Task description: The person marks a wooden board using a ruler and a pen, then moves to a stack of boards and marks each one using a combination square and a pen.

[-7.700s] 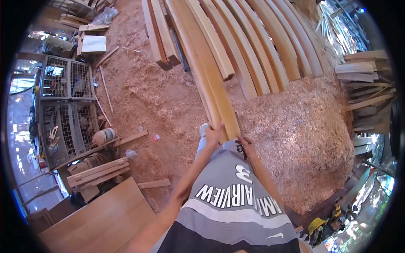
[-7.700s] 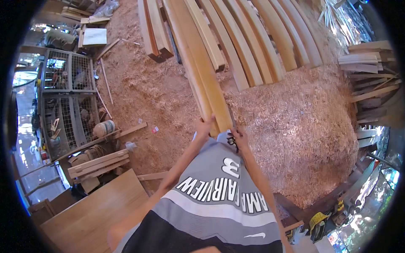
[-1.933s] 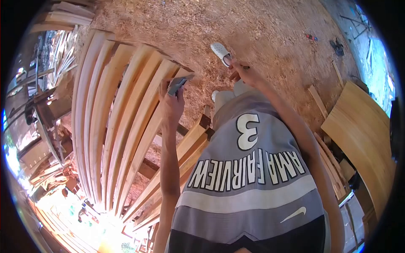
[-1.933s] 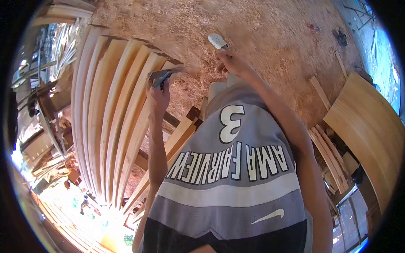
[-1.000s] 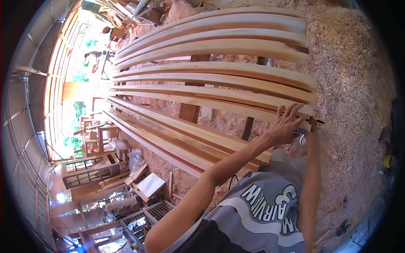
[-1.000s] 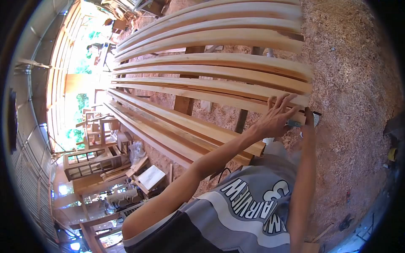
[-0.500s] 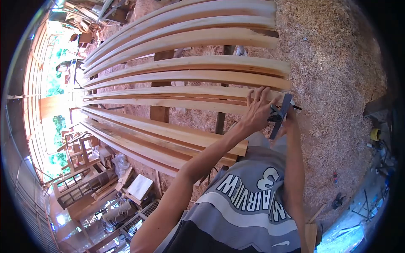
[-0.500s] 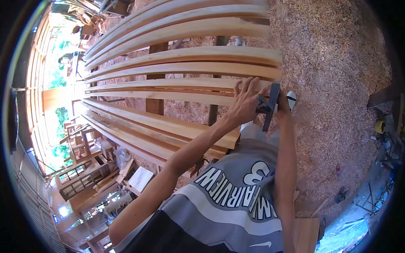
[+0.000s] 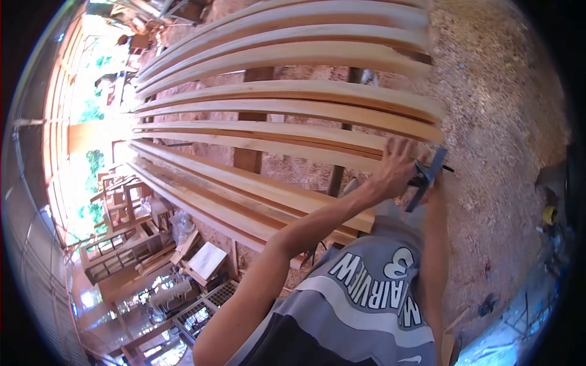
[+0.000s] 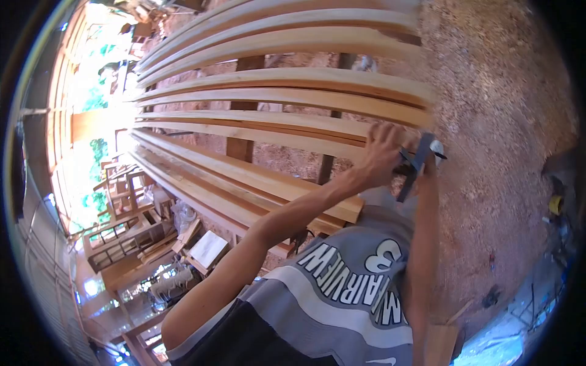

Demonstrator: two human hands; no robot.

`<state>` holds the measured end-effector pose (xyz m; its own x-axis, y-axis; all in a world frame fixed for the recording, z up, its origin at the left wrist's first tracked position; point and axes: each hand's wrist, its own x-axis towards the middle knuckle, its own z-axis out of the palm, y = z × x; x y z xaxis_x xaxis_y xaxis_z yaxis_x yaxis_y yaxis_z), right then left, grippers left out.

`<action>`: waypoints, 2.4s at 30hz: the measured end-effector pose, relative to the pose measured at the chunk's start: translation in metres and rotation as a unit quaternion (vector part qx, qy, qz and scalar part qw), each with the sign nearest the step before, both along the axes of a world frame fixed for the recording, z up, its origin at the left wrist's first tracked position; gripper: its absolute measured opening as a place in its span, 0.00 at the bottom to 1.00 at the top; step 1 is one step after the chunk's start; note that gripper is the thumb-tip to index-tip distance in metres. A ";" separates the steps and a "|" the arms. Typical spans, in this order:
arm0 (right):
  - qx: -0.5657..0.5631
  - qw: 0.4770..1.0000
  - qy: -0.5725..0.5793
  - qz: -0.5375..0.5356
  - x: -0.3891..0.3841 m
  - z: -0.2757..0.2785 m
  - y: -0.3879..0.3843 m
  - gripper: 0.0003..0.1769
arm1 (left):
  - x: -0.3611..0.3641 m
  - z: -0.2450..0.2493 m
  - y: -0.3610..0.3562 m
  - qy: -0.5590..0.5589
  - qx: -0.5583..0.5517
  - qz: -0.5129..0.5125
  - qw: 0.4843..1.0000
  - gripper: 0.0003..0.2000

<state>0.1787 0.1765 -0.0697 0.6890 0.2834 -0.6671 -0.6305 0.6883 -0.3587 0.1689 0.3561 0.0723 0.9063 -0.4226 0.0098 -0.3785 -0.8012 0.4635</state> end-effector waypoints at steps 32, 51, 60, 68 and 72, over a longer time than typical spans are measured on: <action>-0.055 0.994 -0.083 0.044 -0.012 0.007 -0.005 0.45 | 0.000 0.008 -0.002 -0.012 -0.017 -0.008 1.000 0.40; -0.141 0.971 -0.165 0.098 -0.029 0.042 -0.004 0.46 | 0.003 0.010 0.001 0.023 -0.048 0.005 0.999 0.44; -0.133 0.981 -0.133 0.055 -0.022 0.036 0.005 0.44 | 0.002 0.009 0.001 0.016 -0.048 0.002 0.999 0.45; -0.146 0.946 -0.262 0.126 -0.031 -0.092 -0.008 0.35 | -0.001 0.017 0.015 0.063 -0.015 0.009 0.998 0.47; 0.229 0.967 0.084 0.076 0.007 -0.034 -0.006 0.31 | 0.004 0.018 0.004 0.069 0.006 0.015 0.997 0.46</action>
